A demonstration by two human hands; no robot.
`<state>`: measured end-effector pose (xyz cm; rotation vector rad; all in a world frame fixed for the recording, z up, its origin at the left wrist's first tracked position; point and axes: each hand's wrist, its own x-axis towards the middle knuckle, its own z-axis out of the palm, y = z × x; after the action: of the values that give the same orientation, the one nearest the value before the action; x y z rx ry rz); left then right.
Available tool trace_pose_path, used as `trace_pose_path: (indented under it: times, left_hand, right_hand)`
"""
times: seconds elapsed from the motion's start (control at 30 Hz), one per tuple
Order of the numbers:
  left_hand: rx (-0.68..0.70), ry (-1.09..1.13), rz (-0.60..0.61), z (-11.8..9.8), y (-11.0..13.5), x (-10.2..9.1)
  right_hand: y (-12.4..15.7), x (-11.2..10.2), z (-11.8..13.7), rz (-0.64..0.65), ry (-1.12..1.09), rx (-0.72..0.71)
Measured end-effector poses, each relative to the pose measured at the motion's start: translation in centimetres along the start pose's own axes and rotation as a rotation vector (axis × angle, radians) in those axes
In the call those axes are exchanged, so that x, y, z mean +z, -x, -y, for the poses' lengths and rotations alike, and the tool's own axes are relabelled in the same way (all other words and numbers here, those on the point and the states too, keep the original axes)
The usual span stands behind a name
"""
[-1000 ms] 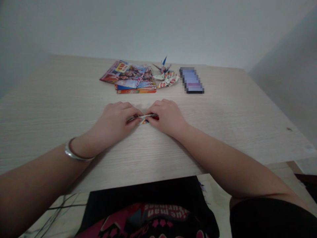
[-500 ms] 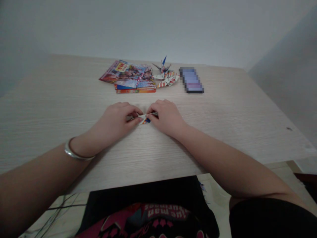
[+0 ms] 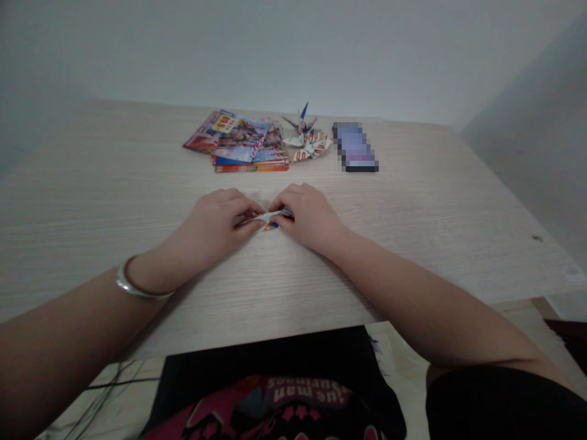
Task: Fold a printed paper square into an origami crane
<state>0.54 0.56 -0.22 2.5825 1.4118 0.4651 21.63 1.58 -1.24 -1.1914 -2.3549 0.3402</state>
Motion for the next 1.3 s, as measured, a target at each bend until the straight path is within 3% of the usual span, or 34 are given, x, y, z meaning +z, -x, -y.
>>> trace_pose_path:
  times: [0.17, 0.43, 0.6, 0.97, 1.3]
  left_hand:
    - [0.102, -0.031, 0.008, 0.1, 0.1, 0.0]
    - [0.189, -0.093, -0.010, 0.0, 0.3, -0.1]
    - [0.267, -0.116, -0.023, -0.1, 0.3, 0.0]
    - [0.137, -0.136, 0.017, -0.2, 0.5, -0.2]
    - [0.098, 0.018, 0.044, -0.3, 0.2, -0.1]
  right_hand:
    - [0.2, -0.3, 0.2, -0.004, 0.047, -0.051]
    - [0.8, -0.8, 0.3, -0.016, -0.008, 0.023]
    - [0.7, -0.3, 0.6, -0.023, -0.028, -0.065]
    - [0.8, -1.1, 1.0, 0.050, -0.123, 0.149]
    - [0.6, -0.8, 0.4, 0.057, -0.008, -0.004]
